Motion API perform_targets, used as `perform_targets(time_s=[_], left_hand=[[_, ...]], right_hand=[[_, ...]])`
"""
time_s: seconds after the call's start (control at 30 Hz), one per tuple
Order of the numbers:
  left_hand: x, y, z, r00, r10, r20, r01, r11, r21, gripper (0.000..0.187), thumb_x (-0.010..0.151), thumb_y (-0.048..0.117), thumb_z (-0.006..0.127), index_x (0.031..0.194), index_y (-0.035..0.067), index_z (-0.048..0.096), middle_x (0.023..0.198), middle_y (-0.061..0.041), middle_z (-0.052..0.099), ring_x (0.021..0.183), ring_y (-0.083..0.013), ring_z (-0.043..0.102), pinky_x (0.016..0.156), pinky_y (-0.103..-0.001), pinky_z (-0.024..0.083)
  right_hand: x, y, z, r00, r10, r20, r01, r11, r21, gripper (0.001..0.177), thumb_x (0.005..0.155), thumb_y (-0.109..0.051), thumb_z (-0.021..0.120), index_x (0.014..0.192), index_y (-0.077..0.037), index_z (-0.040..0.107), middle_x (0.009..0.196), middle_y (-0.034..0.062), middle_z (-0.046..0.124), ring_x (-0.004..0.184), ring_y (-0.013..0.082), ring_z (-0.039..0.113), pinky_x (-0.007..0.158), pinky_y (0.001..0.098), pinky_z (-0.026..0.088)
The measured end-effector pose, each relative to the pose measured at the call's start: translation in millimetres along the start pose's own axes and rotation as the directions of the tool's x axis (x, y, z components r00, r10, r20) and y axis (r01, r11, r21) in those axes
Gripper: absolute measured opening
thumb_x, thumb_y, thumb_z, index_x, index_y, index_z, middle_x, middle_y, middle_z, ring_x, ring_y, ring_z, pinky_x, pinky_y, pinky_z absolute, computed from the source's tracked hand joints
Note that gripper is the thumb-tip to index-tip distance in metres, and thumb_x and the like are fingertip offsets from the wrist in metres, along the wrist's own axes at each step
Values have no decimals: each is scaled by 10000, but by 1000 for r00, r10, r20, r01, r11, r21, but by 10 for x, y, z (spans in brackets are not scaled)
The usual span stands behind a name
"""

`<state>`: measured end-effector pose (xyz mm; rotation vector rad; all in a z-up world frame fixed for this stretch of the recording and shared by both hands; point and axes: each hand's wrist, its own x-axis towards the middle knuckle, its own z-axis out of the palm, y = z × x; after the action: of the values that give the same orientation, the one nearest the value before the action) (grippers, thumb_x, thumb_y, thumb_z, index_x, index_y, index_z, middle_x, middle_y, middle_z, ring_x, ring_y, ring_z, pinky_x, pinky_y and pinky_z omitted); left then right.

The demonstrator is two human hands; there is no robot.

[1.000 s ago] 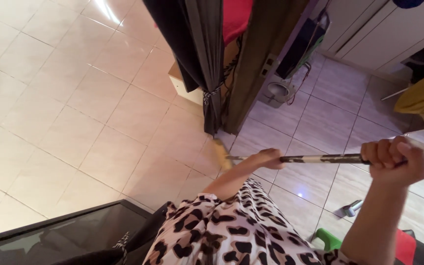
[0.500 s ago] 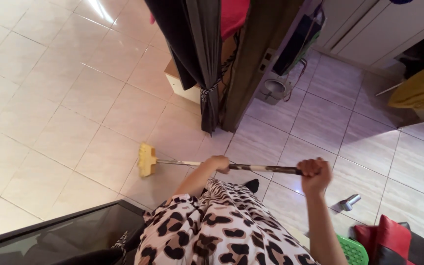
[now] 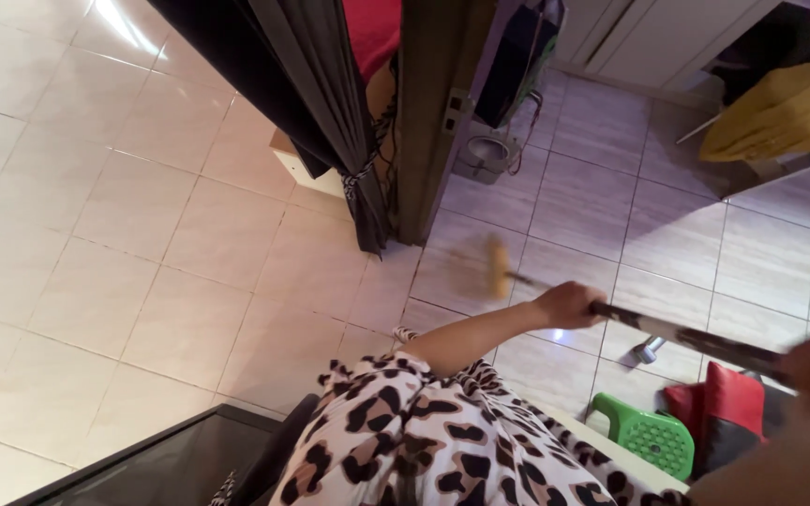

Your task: The person is sweeping the tiled floor with a broom in a bedroom and then into a hallway.

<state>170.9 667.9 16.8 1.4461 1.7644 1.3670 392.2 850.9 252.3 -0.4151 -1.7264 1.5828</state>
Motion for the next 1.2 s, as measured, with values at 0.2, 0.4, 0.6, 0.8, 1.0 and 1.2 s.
perform_targets(time_s=[0.2, 0.4, 0.6, 0.8, 1.0, 1.2], left_hand=[[-142, -538, -234, 972, -234, 13, 233, 972, 24, 124, 762, 219, 609, 812, 126, 674, 790, -128, 735, 779, -312, 728, 704, -479, 528], [-896, -271, -751, 883, -469, 10, 460, 870, 176, 209, 777, 310, 656, 859, 139, 743, 820, -148, 742, 816, -363, 706, 732, -494, 546], [-2013, -783, -1173, 756, -652, -55, 623, 691, 368, 256, 756, 287, 663, 782, 46, 747, 808, -226, 733, 798, -402, 733, 734, -500, 581], [-3056, -1415, -1591, 744, -647, -168, 638, 613, 467, 224, 772, 255, 636, 794, 67, 757, 839, -222, 746, 816, -412, 733, 746, -536, 577], [-2786, -1158, -1602, 798, -591, -116, 547, 632, 549, 240, 761, 283, 655, 752, 59, 739, 806, -215, 731, 789, -410, 729, 708, -517, 586], [-2092, -477, -1305, 912, -384, 145, 296, 860, 415, 227, 687, 272, 658, 675, 53, 714, 720, -207, 707, 726, -397, 718, 677, -498, 576]], right_hand=[[-174, -889, 2395, 957, -15, 288, 106, 947, -302, 208, 965, 127, 519, 784, 72, 606, 667, 165, 568, 492, 235, 510, 487, 376, 430], [-112, -530, 2129, 973, -76, 219, 51, 992, 118, 428, 970, 32, 366, 559, -79, 317, 505, 73, 365, 418, 169, 394, 501, 362, 348], [-389, 378, 2404, 988, 64, 141, -115, 913, 390, 416, 1018, -198, 490, 644, -223, 310, 449, -32, 260, 350, 125, 245, 386, 322, 262], [-1020, 827, 3202, 958, 221, 181, -283, 810, 513, 361, 1002, -197, 517, 688, -169, 339, 573, -5, 305, 509, 166, 302, 589, 388, 350], [-876, 820, 2605, 967, 250, 51, -245, 852, 462, 388, 1031, -158, 533, 693, -164, 343, 547, -5, 280, 489, 145, 283, 603, 389, 349], [-827, 147, 1710, 991, 124, -47, -93, 902, 422, 481, 1131, -215, 519, 685, -149, 350, 624, 8, 285, 557, 161, 280, 555, 303, 294]])
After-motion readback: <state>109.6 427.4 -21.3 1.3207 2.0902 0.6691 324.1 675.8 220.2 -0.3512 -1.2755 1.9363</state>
